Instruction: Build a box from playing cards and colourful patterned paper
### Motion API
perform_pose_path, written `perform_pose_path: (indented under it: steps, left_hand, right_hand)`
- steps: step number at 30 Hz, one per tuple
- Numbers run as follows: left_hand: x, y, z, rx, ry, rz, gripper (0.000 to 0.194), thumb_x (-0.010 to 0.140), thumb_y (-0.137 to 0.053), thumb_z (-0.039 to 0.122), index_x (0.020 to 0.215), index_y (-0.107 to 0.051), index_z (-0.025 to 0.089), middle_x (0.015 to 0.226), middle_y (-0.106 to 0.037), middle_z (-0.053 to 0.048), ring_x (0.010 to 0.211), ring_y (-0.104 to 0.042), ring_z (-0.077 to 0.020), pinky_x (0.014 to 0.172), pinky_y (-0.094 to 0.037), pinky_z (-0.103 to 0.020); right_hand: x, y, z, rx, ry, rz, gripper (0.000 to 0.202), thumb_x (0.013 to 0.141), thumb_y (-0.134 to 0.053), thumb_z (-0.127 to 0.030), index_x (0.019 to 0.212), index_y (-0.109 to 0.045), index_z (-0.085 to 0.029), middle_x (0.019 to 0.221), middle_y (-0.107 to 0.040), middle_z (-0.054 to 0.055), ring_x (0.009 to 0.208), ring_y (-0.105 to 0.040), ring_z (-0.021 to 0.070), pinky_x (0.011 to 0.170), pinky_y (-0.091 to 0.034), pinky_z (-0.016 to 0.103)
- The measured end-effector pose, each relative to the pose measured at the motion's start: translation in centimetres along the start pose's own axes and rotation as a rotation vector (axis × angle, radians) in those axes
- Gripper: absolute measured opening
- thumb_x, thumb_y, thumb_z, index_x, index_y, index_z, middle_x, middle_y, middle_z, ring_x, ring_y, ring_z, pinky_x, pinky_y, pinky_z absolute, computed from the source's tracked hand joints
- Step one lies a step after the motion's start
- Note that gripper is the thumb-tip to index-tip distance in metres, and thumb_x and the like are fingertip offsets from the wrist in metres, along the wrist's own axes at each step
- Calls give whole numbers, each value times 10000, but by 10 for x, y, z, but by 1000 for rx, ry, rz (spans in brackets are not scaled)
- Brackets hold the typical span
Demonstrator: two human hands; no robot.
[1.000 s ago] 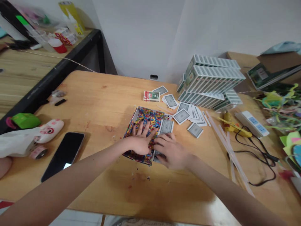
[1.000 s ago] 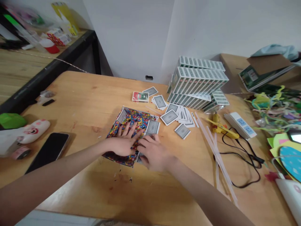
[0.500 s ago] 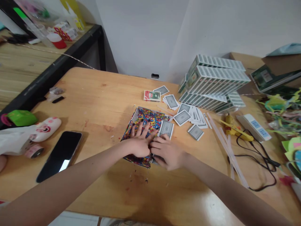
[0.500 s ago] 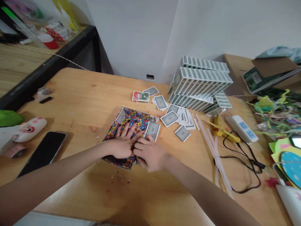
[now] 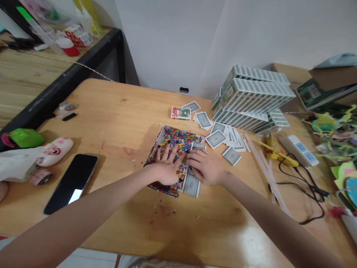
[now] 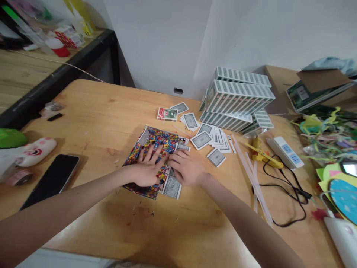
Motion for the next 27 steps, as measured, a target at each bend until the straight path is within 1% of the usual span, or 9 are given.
perform_pose_path:
  steps: [3, 7, 12, 17, 21, 24, 27]
  left_hand:
    - [0, -1, 0, -5, 14, 3, 868, 707, -483, 352, 1441, -37, 225, 1501, 143, -50, 1324, 184, -401, 1011, 21, -641]
    - [0, -2, 0, 5, 13, 23, 871, 702, -488, 366, 1441, -48, 231, 1499, 153, -39, 1319, 199, -400, 1014, 26, -639]
    - [2, -3, -1, -2, 16, 27, 873, 695, -477, 356, 1441, -41, 229, 1499, 150, -34, 1320, 206, -390, 1018, 25, -636]
    - [1, -3, -1, -15, 28, 38, 877, 691, -479, 344, 1440, -37, 237, 1502, 134, -32, 1323, 192, -392, 1017, 23, -639]
    - [2, -4, -2, -10, 32, 39, 892, 692, -494, 360, 1438, -16, 250, 1497, 162, -31, 1314, 211, -398, 1012, 25, -647]
    - [3, -5, -3, -16, 51, 42, 904, 688, -502, 358, 1436, -4, 264, 1489, 187, -32, 1309, 210, -411, 1001, 30, -662]
    - [3, -6, -3, -27, 57, 36, 911, 679, -511, 353, 1435, -9, 271, 1482, 203, -32, 1304, 211, -420, 994, 27, -669]
  right_hand:
    - [5, -1, 3, -67, 39, -77, 183, 807, -461, -190, 935, -591, -180, 1019, -613, 92, 1001, -454, 233, 905, -324, 443]
    - [10, -2, 3, -82, 52, -107, 164, 832, -454, -227, 898, -598, -188, 979, -623, 80, 956, -452, 224, 877, -314, 438]
    - [5, -4, 6, -70, 31, -90, 168, 833, -447, -224, 901, -595, -182, 971, -615, 79, 980, -437, 227, 879, -309, 419]
    - [-5, -6, 9, -67, 11, -66, 186, 823, -440, -200, 928, -593, -181, 979, -611, 89, 890, -447, 217, 857, -324, 421]
    - [-6, -2, 16, -24, -49, -7, 245, 801, -450, -173, 1007, -581, -189, 1077, -592, 87, 999, -431, 232, 880, -323, 421]
    - [-1, 1, 24, -82, -48, 2, 289, 791, -447, -154, 1051, -569, -184, 1129, -578, 86, 1054, -413, 245, 912, -290, 442]
    - [6, 1, 31, -182, -2, -36, 245, 813, -431, -154, 1009, -576, -178, 1106, -593, 88, 1032, -419, 253, 880, -281, 440]
Point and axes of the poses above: each hand's wrist, its own x-axis towards the middle knuckle, its own y-axis out of the back of the hand, z = x × y, the point moved 2 cm from there along x, towards the middle knuckle
